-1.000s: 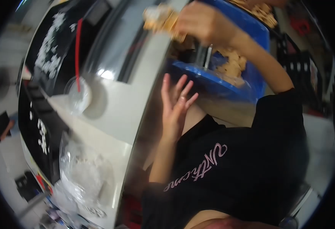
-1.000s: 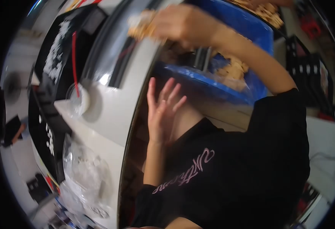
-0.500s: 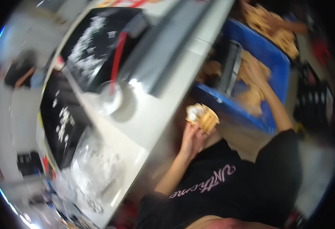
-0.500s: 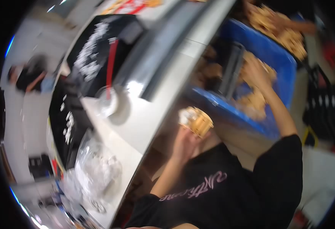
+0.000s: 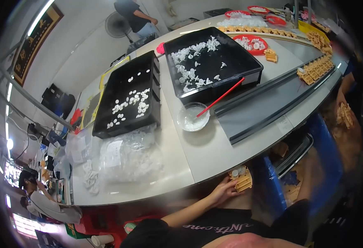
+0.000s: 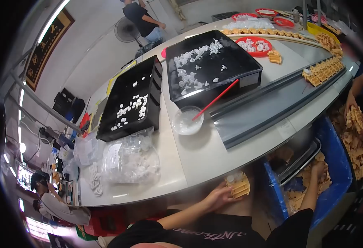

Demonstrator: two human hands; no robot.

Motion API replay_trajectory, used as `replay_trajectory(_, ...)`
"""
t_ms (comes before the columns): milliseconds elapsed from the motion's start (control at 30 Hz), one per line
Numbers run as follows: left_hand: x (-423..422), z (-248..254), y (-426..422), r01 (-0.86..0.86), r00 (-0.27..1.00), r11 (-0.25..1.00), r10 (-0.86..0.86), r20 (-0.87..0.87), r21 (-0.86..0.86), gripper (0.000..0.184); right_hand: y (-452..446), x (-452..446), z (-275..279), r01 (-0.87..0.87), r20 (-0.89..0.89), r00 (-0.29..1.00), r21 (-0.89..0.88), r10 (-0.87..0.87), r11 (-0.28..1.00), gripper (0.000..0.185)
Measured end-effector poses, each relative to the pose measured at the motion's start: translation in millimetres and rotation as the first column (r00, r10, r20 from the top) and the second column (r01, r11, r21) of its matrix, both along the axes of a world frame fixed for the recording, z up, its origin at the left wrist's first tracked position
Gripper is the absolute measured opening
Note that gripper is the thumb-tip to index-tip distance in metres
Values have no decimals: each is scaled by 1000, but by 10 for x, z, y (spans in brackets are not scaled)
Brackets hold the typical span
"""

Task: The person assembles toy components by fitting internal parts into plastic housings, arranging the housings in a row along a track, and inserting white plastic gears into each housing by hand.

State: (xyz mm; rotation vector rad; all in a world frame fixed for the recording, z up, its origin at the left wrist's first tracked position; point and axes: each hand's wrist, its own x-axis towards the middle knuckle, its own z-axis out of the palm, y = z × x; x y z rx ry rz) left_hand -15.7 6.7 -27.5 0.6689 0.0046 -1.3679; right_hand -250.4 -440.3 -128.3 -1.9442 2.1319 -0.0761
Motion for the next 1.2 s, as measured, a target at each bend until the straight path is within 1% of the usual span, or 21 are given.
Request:
replay_trajectory(100, 47, 16, -11, 14, 1000, 1000, -14, 10, -13, 59, 370, 194, 657, 93, 31, 995, 85, -96, 992, 58)
replay_trajectory(133, 43, 11, -23, 18, 1000, 1000, -18, 7, -25, 58, 426, 198, 727, 95, 56, 993, 96, -101, 991, 62)
replay_trajectory(167, 46, 33, -35, 22, 1000, 999, -22, 10, -24, 58, 345, 115, 691, 68, 103, 992, 97, -78, 993, 65)
replay_trajectory(267, 74, 98, -75, 40, 999, 999, -40, 22, -33, 58, 2, -451, 86, -69, 226, 973, 55, 55, 996, 46)
replay_trajectory(367, 71, 76, -69, 41, 999, 997, -39, 25, -71, 58, -24, -774, -85, -44, 395, 918, 16, 34, 999, 38)
replay_trajectory(400, 56, 36, -68, 36, 999, 997, -35, 13, -74, 58, -105, -940, -231, -56, 486, 872, -11, 54, 998, 36)
replay_trajectory(433, 46, 2, -68, 34, 999, 996, -34, 8, -86, 58, -88, -1024, -254, -79, 676, 732, -48, 90, 996, 30)
replay_trajectory(500, 17, -100, -69, 31, 999, 996, -32, -12, -80, 58, 483, -737, 417, -35, 715, 690, -127, 116, 991, 33)
replay_trajectory(533, -4, -150, -74, 32, 999, 998, -33, -25, -60, 58, 767, -619, 672, -96, 807, 546, -209, 227, 973, 32)
replay_trajectory(633, -82, -35, -93, 10, 999, 996, -13, -39, -86, 57, 1683, -44, 1548, -107, 841, 497, -186, 215, 977, 33)
replay_trajectory(667, -93, 18, -94, 20, 999, 997, -23, -33, -76, 57, 1931, 85, 1649, -144, 838, 463, -250, 289, 957, 32)
replay_trajectory(700, -133, 15, -91, 19, 999, 996, -22, -32, -84, 57, 2304, 317, 1912, -149, 872, 435, -178, 227, 973, 31)
replay_trajectory(733, -172, 22, -69, 16, 1000, 996, -18, -21, -92, 57, 2541, 419, 1965, -206, 882, 398, -180, 251, 962, 33)
replay_trajectory(767, -213, 60, -34, 24, 999, 994, -26, -20, -110, 57, 2730, 473, 1958, -271, 880, 361, -216, 307, 938, 34)
replay_trajectory(800, -229, 112, -5, 29, 999, 991, -31, -12, -128, 57, 2933, 558, 2025, -323, 905, 352, -123, 240, 938, 37)
replay_trajectory(833, -235, 201, 26, 36, 999, 991, -40, -25, -133, 58, 3075, 589, 1957, -408, 908, 277, -185, 314, 894, 37)
replay_trajectory(867, -243, 185, 54, 78, 996, 989, -82, -25, -123, 67, 3196, 630, 1904, -442, 935, 217, -163, 282, 882, 38)
replay_trajectory(933, -188, 323, 117, 127, 992, 987, -127, 6, -102, 75, 3296, 658, 1820, -518, 891, 266, -190, 369, 834, 36)
replay_trajectory(1033, -198, 242, 138, 141, 990, 965, -133, 48, -223, 83, 3385, 779, 1737, -400, 929, 280, -115, 241, 909, 32)
replay_trajectory(1133, -218, 267, 158, 113, 994, 974, -112, 20, -194, 88, 3404, 853, 1677, -382, 899, 245, -254, 363, 889, 28)
replay_trajectory(1200, -234, 260, 165, 85, 996, 971, -86, 7, -225, 88, 3481, 904, 1695, -383, 902, 247, -246, 355, 890, 26)
